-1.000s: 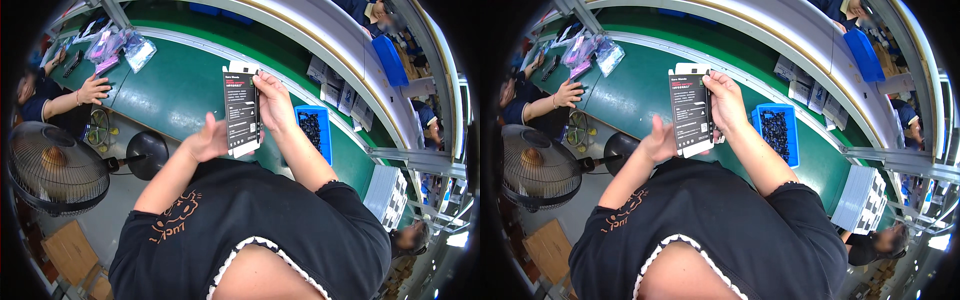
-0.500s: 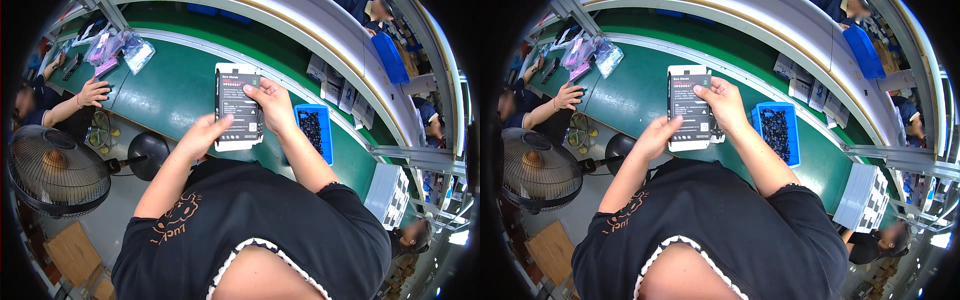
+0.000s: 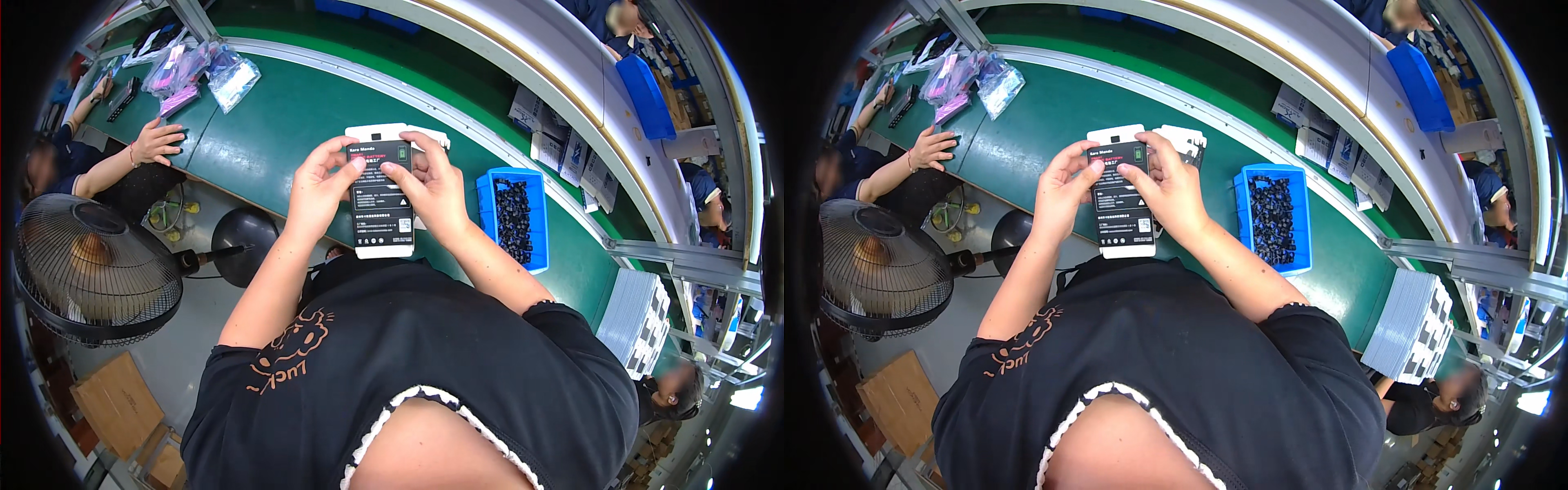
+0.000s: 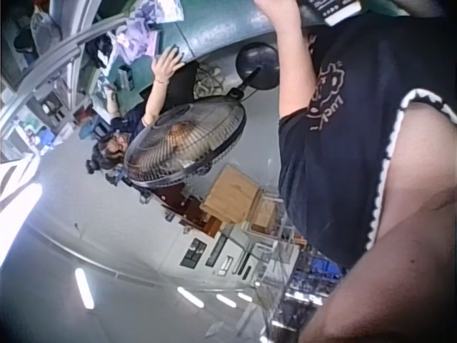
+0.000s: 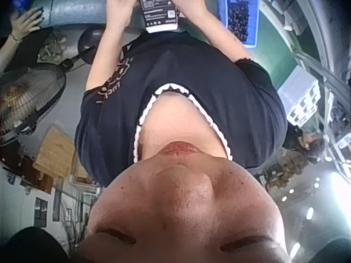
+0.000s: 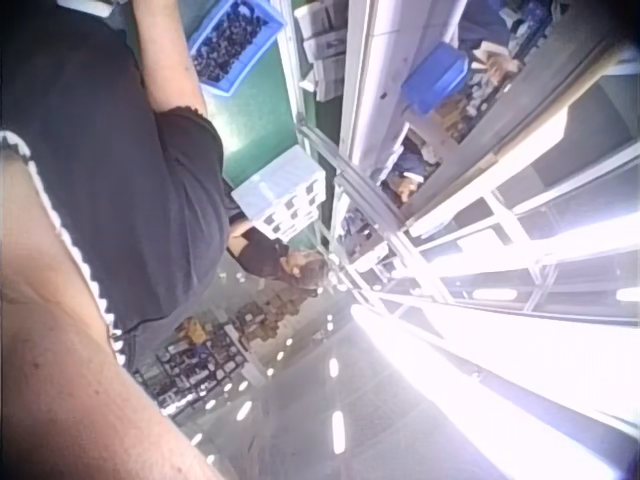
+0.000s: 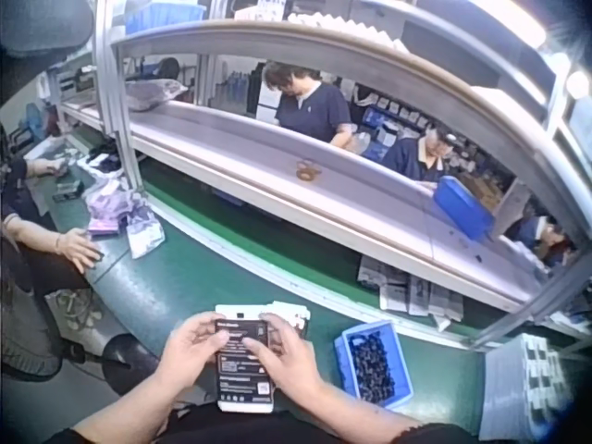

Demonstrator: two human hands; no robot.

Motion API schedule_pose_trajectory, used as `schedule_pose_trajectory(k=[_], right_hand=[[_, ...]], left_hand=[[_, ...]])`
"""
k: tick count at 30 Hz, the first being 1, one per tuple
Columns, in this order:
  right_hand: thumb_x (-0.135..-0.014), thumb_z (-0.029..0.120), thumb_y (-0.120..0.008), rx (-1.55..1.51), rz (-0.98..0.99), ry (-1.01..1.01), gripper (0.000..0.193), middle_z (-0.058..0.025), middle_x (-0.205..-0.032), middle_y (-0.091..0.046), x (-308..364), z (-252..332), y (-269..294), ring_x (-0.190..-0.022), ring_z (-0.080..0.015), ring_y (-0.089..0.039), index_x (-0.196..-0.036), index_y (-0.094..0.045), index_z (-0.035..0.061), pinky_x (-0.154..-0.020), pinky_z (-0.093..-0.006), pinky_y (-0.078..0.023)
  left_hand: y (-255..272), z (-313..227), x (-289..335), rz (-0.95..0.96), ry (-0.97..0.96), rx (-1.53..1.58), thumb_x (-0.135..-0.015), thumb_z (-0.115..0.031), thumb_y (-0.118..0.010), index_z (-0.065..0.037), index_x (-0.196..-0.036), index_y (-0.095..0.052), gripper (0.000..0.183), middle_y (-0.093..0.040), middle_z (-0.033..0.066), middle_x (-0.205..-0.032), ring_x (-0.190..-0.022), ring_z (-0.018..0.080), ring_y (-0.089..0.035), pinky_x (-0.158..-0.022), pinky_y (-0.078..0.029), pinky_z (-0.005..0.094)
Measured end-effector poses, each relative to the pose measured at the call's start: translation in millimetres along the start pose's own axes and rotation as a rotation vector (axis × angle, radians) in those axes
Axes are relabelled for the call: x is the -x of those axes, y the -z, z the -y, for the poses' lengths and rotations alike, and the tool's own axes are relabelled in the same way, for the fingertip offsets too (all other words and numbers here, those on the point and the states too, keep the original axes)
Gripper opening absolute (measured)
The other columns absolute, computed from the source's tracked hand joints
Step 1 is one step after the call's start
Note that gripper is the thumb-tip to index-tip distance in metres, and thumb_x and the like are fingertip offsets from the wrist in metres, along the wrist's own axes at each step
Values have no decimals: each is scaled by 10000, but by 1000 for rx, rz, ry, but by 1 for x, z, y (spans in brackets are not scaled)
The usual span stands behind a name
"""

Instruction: The person inserts small black electronic components into white rectangular boxes at a workstation. They pick components from a blue bin, place them into the boxes, and then fold the box flaps to close them. The completed boxes are stacked on the table.

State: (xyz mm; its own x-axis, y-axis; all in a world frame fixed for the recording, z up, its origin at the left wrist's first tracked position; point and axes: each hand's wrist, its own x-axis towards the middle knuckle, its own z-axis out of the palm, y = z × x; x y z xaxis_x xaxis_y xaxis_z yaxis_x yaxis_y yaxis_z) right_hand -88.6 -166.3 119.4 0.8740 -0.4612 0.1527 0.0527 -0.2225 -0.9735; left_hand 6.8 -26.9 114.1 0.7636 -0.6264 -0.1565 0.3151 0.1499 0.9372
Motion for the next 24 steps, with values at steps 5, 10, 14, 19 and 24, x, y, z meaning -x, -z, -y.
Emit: schedule_pose_trajectory(k=[5,10,14,19,24], right_hand=[[-808,73,-684,-110,-10,-134,297,-27,-700,-588,3,-2,1,-611,-64,-561,-1037,-514,-7,-556,-205,-462],[-787,-5,-671,-477,-5,-181,207,-84,-884,-603,-2,0,11,-848,-101,-587,-939,-531,-14,-733,-232,-493],[-734,15,-701,319,1,339,335,-91,-939,-595,-5,12,18,-879,-185,-605,-1034,-552,14,-756,-294,-493],[-736,93,-712,202,119,180,498,-69,-828,-519,-14,36,24,-796,-172,-579,-1212,-567,108,-703,-299,-480],[-901,237,-565,-220,416,-364,370,-70,-975,-632,-37,32,41,-810,-98,-605,-1190,-557,5,-544,-203,-486]], left_hand=[[5,6,3,45,98,41,-894,-107,-561,-49,-1106,-541,221,-580,29,-997,-812,55,-573,-601,-515,203],[0,8,3,67,32,-30,-872,-44,-574,-37,-1164,-514,299,-530,59,-1112,-848,71,-570,-667,-512,205],[-15,-6,-1,27,-105,65,-848,17,-573,-26,-1179,-519,338,-554,90,-1079,-829,91,-588,-679,-516,210],[-9,-10,-11,164,-219,-217,-873,-3,-542,-13,-1063,-607,202,-548,75,-1128,-995,139,-556,-809,-494,259],[-11,-21,-14,306,-253,-260,-867,3,-538,-14,-1075,-604,219,-539,86,-1138,-993,149,-562,-797,-498,257]])
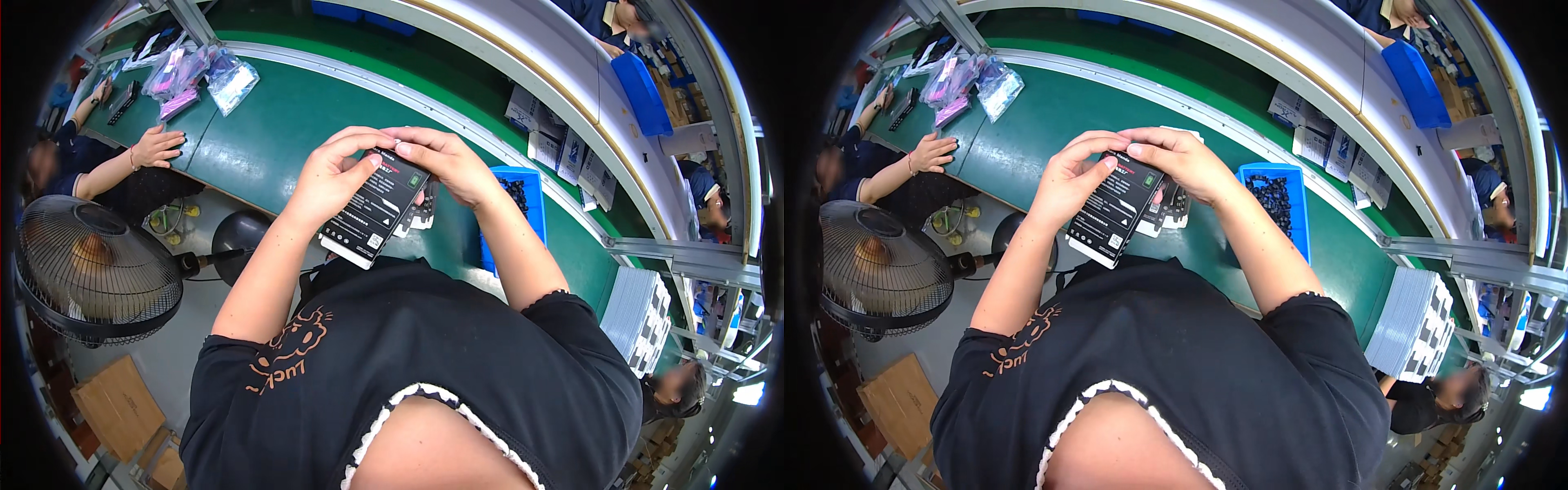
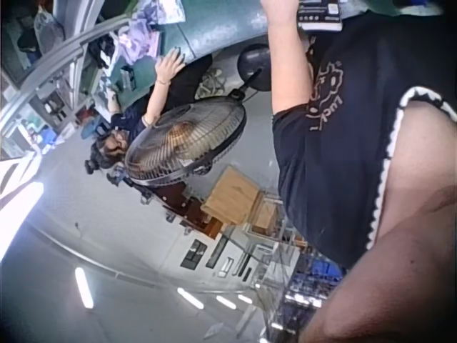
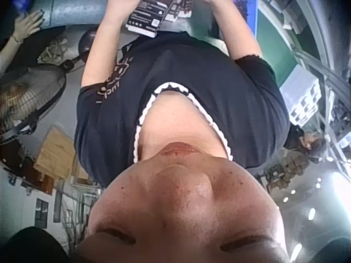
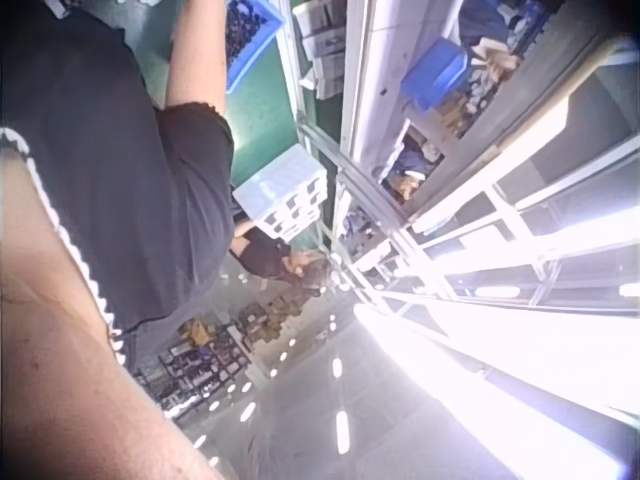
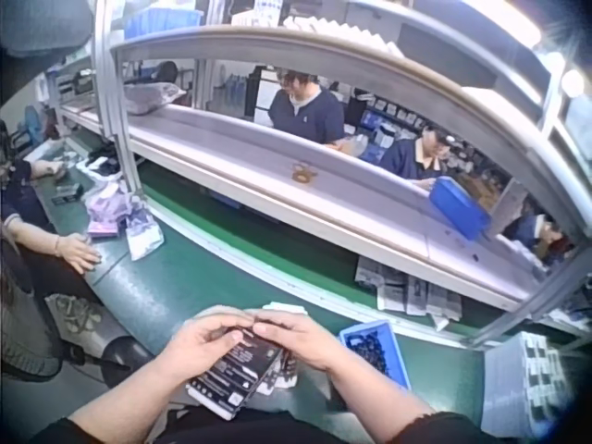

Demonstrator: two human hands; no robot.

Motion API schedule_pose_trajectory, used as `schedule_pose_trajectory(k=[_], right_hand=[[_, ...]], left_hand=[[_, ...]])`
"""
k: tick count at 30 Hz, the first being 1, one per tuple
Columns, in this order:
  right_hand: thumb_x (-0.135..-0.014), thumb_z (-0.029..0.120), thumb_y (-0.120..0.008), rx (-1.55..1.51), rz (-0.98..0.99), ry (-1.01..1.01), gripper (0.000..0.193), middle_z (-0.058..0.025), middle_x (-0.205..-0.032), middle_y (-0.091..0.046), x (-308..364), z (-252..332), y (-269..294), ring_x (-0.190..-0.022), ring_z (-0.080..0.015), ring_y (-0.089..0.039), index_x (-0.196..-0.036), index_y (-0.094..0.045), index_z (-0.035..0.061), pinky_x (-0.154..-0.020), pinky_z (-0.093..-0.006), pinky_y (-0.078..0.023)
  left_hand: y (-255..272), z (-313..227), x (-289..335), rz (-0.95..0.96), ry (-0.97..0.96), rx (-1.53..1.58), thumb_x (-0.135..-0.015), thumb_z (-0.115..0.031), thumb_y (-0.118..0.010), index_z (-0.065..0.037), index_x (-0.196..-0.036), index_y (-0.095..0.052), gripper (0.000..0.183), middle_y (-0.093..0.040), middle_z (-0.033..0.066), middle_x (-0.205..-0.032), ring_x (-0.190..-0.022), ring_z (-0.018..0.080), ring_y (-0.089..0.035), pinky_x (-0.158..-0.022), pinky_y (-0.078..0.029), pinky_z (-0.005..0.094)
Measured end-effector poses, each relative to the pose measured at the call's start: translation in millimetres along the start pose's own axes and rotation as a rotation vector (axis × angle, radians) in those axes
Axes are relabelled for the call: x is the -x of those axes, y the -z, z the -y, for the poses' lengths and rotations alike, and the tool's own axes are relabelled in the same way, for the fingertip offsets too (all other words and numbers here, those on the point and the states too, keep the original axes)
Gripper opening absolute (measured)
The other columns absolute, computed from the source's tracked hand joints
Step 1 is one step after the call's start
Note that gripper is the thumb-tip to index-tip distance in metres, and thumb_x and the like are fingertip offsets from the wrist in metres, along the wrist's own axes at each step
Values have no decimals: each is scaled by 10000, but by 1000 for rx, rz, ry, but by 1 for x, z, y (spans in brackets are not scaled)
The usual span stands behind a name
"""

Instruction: The person inserts small black electronic components into white rectangular boxes at a workstation. They pick components from a blue bin, place them into the boxes, and then fold the box flaps to close them. The completed boxes are stacked on the table.

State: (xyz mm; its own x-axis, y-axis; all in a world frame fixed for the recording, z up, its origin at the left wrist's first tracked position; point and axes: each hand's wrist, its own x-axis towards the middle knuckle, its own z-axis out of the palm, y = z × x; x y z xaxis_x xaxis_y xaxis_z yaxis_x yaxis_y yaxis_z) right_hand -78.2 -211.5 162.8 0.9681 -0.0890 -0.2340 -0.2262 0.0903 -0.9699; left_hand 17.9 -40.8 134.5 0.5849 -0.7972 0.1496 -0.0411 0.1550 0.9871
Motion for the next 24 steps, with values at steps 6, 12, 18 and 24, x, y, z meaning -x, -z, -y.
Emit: schedule_pose_trajectory(k=[6,12,18,24], right_hand=[[-864,127,-616,66,-285,197,265,-78,-918,-646,-15,-38,-3,-793,-85,-601,-1070,-603,-41,-663,-206,-489],[-850,93,-620,-143,-514,223,126,-42,-758,-645,-20,-52,-9,-687,-63,-573,-867,-636,-30,-621,-209,-457],[-857,40,-597,-154,-434,163,105,-66,-842,-645,-19,-50,-10,-764,-86,-595,-927,-628,-32,-711,-215,-476],[-916,162,-544,-233,-389,138,240,-43,-971,-641,-12,-49,-26,-831,-81,-578,-1091,-621,17,-751,-230,-471]], left_hand=[[-13,10,6,-258,20,-483,-784,-180,-692,6,-1298,-414,614,-437,168,-1269,-1049,230,-557,-836,-482,339],[-16,25,27,-79,-44,-886,-622,-286,-783,1,-1365,-289,938,-426,192,-1252,-1156,350,-427,-988,-337,436],[-13,28,31,-85,-95,-1019,-613,-285,-786,-29,-1385,-269,964,-413,168,-1262,-1165,334,-409,-984,-314,450],[-14,26,30,-148,-70,-1068,-609,-304,-793,-7,-1381,-254,987,-396,165,-1264,-1137,332,-411,-944,-328,452]])
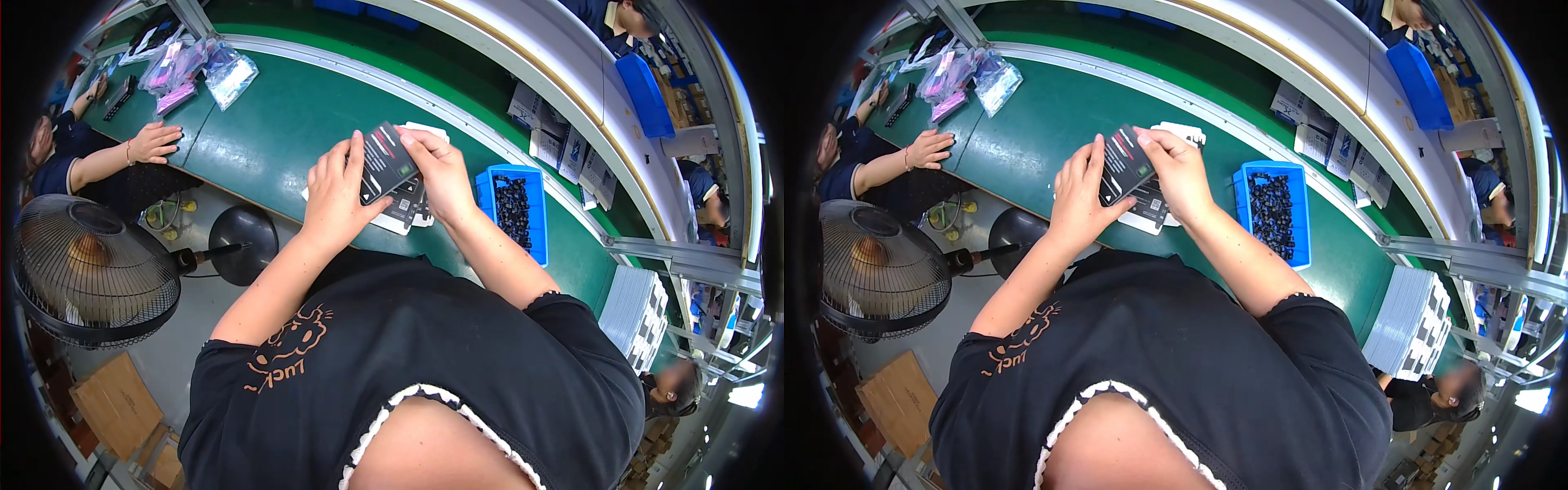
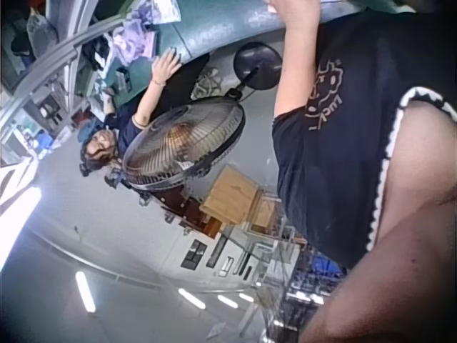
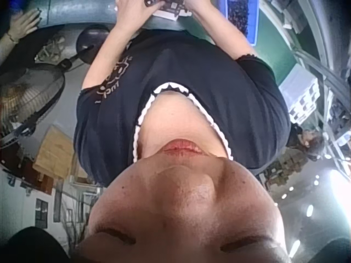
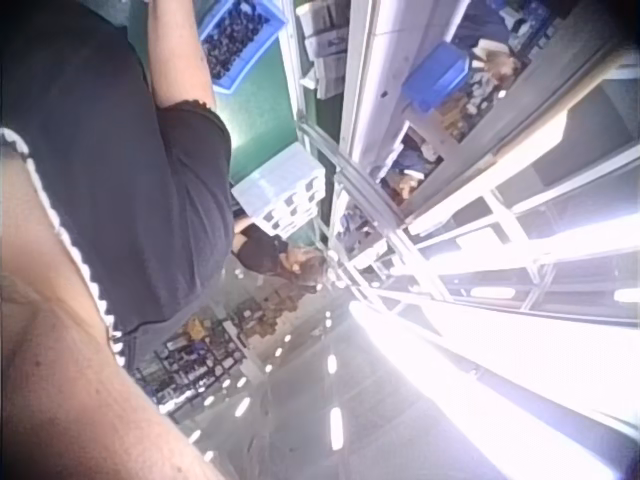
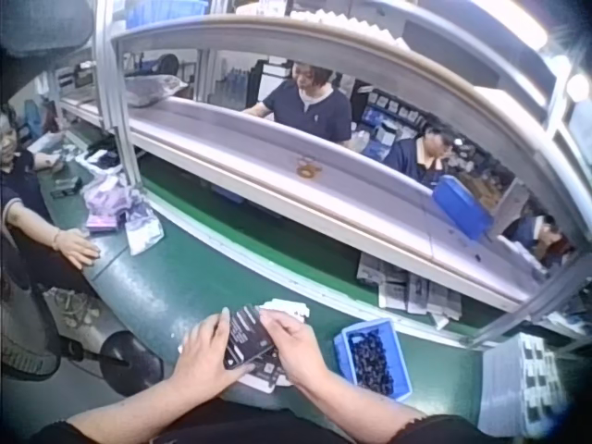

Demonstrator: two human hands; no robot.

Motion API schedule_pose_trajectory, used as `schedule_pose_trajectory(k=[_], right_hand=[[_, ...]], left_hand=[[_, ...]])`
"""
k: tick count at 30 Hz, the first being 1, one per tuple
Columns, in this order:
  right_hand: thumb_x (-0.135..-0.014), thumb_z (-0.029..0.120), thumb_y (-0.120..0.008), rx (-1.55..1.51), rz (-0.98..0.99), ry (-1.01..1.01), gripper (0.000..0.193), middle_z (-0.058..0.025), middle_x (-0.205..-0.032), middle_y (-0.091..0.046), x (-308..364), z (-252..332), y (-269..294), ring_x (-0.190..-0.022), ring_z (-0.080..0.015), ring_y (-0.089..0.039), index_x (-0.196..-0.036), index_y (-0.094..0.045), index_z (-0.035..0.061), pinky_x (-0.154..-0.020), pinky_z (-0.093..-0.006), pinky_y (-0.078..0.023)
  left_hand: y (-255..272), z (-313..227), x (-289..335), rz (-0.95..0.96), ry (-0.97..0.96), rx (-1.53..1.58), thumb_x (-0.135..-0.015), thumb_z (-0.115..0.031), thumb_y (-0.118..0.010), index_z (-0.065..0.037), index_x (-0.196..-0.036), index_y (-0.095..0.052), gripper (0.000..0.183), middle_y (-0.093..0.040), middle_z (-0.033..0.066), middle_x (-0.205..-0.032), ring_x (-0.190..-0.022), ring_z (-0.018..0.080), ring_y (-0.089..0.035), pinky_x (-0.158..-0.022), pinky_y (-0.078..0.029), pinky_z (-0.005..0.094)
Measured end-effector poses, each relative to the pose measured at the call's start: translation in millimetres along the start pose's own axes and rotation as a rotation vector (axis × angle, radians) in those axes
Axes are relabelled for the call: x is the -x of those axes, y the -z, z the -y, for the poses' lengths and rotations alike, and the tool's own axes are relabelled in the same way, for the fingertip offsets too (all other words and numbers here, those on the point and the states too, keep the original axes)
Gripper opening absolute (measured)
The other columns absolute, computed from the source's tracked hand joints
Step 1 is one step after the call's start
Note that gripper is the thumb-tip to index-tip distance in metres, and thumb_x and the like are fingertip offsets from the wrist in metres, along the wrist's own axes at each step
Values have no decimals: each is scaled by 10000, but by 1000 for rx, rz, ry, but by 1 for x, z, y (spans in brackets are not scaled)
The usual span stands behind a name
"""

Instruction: The person inserts small black electronic components into white rectangular boxes at a workstation. They pick components from a blue bin, place them into the boxes, and then fold the box flaps to close them. The completed boxes are stacked on the table.

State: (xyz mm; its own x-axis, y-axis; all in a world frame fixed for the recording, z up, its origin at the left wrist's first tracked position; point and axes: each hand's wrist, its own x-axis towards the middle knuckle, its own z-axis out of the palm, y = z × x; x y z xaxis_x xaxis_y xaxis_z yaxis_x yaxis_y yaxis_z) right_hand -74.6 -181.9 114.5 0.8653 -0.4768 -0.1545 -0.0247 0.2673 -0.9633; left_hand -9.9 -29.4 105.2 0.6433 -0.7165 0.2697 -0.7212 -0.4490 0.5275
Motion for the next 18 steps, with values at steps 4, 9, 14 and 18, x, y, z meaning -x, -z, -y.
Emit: schedule_pose_trajectory(k=[4,9,14,18], right_hand=[[-958,262,-455,-74,136,-79,395,-63,-1224,-509,16,1,-16,-1056,-136,-509,-1312,-476,85,-847,-282,-449],[-933,307,-495,424,232,99,473,-176,-1326,-396,0,-10,-7,-1161,-236,-455,-1348,-423,93,-981,-340,-363],[-913,293,-536,298,-85,114,618,-217,-1340,-374,8,10,20,-933,-190,-590,-1410,-267,44,-789,-314,-493],[-918,250,-522,386,-353,182,473,-170,-1193,-524,25,38,83,-875,-172,-613,-1293,-423,-20,-680,-271,-497]], left_hand=[[-1,4,3,-29,49,-36,-606,-307,-797,10,-1374,-257,991,-397,166,-1257,-1121,332,-417,-929,-336,454],[4,14,10,-15,119,-109,-619,-384,-786,14,-1377,-271,999,-406,184,-1272,-1149,343,-427,-937,-351,455],[8,119,-7,-127,527,-369,-704,-566,-665,67,-1341,-301,969,-421,256,-1302,-1185,389,-428,-961,-363,461],[15,225,-12,-108,611,-738,-804,-617,-506,-8,-1390,-266,878,-299,180,-1434,-1318,389,-266,-1048,-199,574]])
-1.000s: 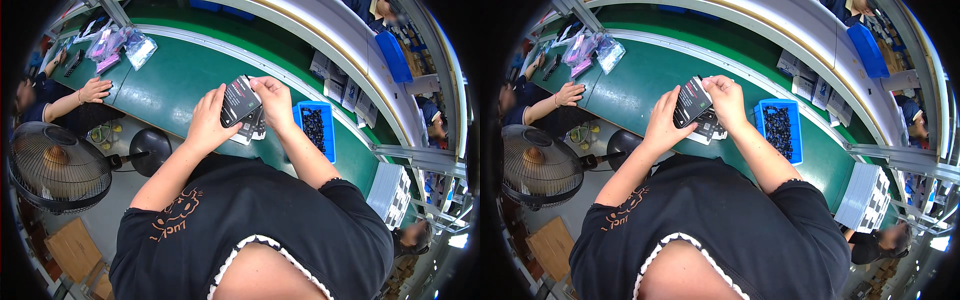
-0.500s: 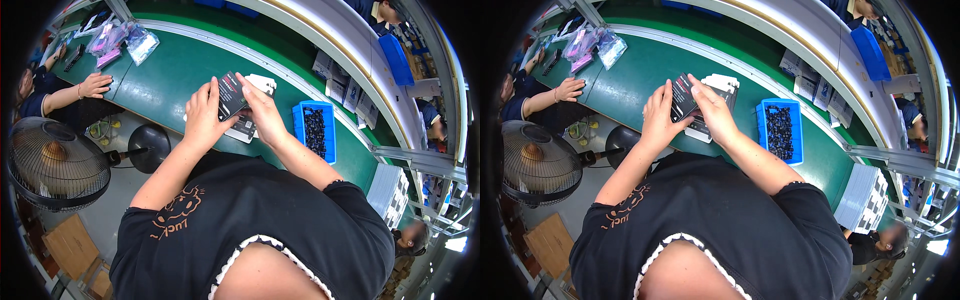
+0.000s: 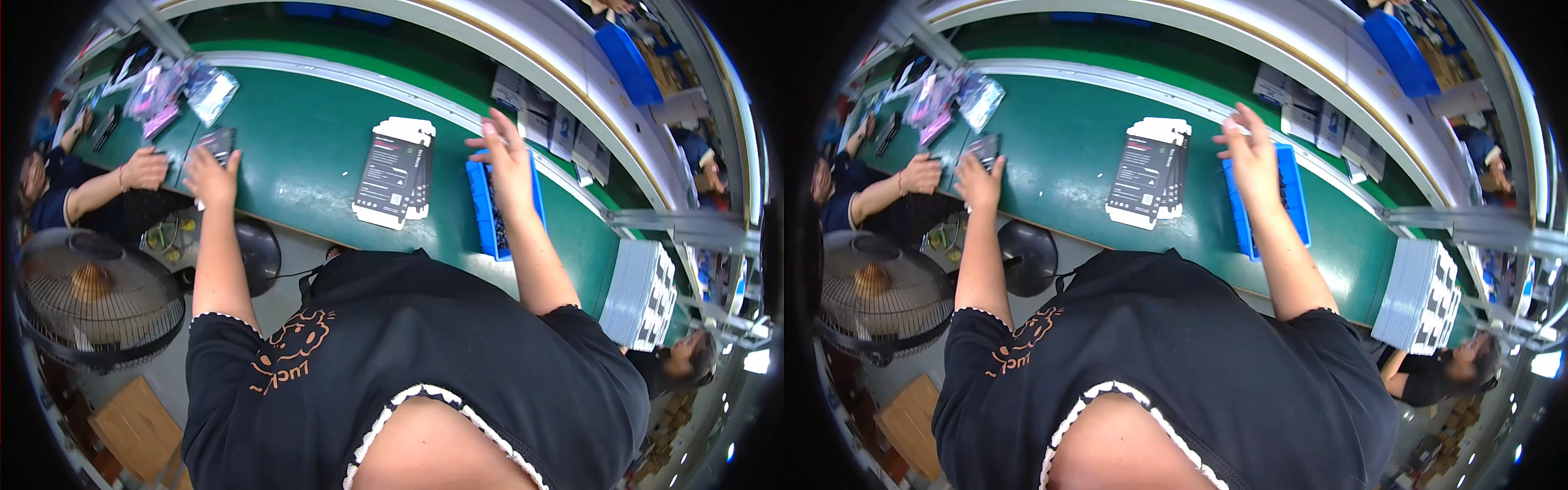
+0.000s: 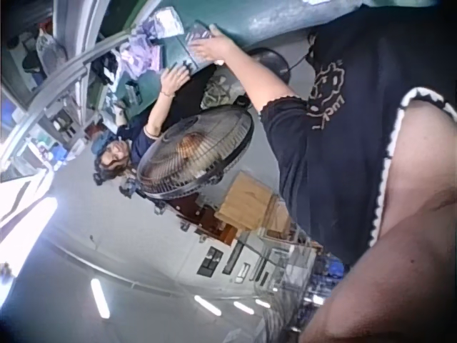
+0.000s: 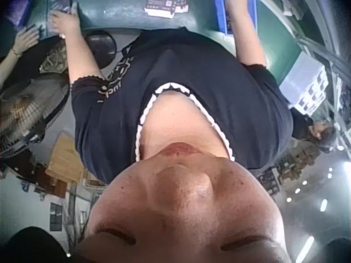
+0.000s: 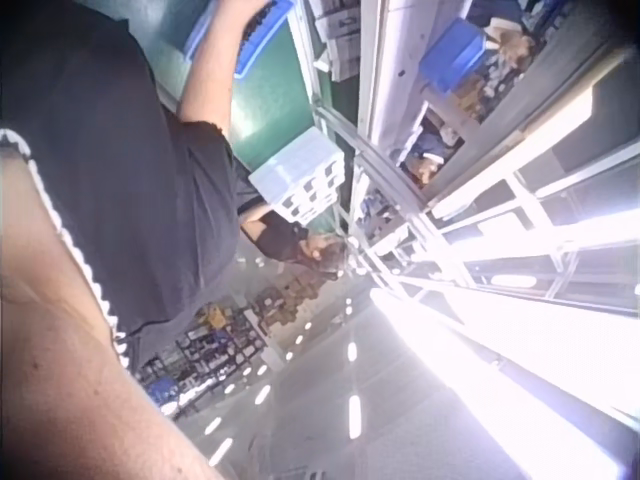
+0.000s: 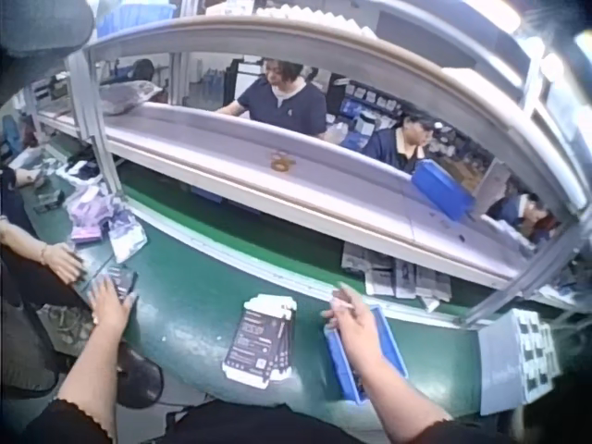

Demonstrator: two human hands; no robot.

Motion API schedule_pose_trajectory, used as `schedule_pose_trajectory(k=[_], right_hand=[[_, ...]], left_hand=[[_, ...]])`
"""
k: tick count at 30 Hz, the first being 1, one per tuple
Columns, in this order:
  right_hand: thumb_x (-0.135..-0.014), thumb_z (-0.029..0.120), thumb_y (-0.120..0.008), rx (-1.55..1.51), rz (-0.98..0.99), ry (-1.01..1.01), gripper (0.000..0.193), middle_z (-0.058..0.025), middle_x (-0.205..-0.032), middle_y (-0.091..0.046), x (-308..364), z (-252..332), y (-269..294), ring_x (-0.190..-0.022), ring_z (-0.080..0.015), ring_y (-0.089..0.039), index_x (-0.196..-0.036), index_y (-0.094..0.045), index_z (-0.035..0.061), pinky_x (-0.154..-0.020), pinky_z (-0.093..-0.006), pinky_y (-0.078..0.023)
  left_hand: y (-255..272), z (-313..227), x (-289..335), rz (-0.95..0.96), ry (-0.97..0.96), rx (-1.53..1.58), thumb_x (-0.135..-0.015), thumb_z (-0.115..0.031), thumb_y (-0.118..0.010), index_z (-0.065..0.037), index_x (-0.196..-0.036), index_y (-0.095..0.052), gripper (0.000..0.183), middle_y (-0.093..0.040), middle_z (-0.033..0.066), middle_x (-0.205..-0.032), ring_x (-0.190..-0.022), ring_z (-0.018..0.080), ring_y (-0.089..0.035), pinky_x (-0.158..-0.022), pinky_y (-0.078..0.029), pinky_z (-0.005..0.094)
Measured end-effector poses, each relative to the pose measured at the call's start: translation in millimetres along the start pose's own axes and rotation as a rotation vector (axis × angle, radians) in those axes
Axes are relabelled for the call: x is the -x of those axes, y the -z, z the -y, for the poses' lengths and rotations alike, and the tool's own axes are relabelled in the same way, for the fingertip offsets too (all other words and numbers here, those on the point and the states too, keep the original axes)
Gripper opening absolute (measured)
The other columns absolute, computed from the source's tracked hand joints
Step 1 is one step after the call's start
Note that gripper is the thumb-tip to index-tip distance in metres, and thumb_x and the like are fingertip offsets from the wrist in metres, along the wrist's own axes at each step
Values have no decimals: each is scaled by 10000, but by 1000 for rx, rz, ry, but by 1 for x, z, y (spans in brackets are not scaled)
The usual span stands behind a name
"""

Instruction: The person inserts small black electronic components into white rectangular boxes at a workstation. They pick components from a blue bin, place them into the boxes, and then fold the box flaps to close them. The completed boxes are stacked on the table.

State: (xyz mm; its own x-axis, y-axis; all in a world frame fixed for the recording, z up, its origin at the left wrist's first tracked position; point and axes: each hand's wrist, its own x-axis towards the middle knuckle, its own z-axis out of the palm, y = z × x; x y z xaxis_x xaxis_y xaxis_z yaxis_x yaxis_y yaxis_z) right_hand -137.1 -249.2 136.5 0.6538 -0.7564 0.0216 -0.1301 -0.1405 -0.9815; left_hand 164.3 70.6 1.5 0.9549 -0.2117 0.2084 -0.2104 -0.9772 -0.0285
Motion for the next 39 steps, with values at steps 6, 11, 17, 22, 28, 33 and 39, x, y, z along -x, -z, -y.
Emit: schedule_pose_trajectory(k=[6,11,17,22,28,33,39], right_hand=[[-829,133,-592,600,-319,7,195,-154,-901,-658,12,-67,105,-765,-227,-640,-969,-657,14,-729,-315,-501],[-773,128,-621,712,-169,131,153,-154,-854,-649,8,-90,91,-816,-311,-628,-894,-682,58,-768,-368,-495],[-704,145,-682,853,-277,144,90,-101,-791,-589,-8,-111,50,-742,-292,-603,-761,-683,75,-680,-398,-493],[-700,136,-685,869,-254,182,97,-101,-822,-575,-11,-119,49,-797,-294,-596,-755,-667,58,-718,-397,-490],[-709,103,-674,885,-265,206,94,-113,-830,-568,-9,-114,44,-806,-299,-594,-768,-650,34,-722,-396,-486],[-809,72,-619,512,-274,222,101,-132,-847,-560,3,-53,38,-689,-221,-622,-865,-576,-2,-606,-312,-499],[-801,37,-577,369,438,129,81,-95,-784,-609,10,11,-13,-677,-155,-636,-854,-543,-15,-560,-259,-488]], left_hand=[[52,-108,33,-152,-288,470,-853,-453,-545,-42,-1194,-517,535,-487,175,-1241,-1153,358,-435,-954,-343,475],[83,-187,89,335,-409,562,-720,-572,-647,-11,-1064,-575,662,-561,150,-1059,-979,305,-555,-812,-459,413],[80,-195,81,412,-440,634,-689,-445,-740,-7,-908,-558,522,-574,107,-934,-800,254,-590,-685,-488,356],[67,-186,79,583,-243,1059,-762,-268,-725,-3,-889,-542,346,-591,77,-838,-721,147,-574,-645,-472,279],[86,-183,87,838,3,1607,-854,-149,-635,3,-961,-532,213,-620,63,-863,-738,84,-576,-660,-469,235],[112,-176,102,941,27,1713,-872,-101,-574,-27,-1016,-555,163,-624,41,-930,-797,92,-587,-701,-472,242],[134,-177,132,858,-134,1753,-867,-63,-549,-7,-1054,-521,197,-608,53,-966,-854,97,-570,-746,-464,246]])
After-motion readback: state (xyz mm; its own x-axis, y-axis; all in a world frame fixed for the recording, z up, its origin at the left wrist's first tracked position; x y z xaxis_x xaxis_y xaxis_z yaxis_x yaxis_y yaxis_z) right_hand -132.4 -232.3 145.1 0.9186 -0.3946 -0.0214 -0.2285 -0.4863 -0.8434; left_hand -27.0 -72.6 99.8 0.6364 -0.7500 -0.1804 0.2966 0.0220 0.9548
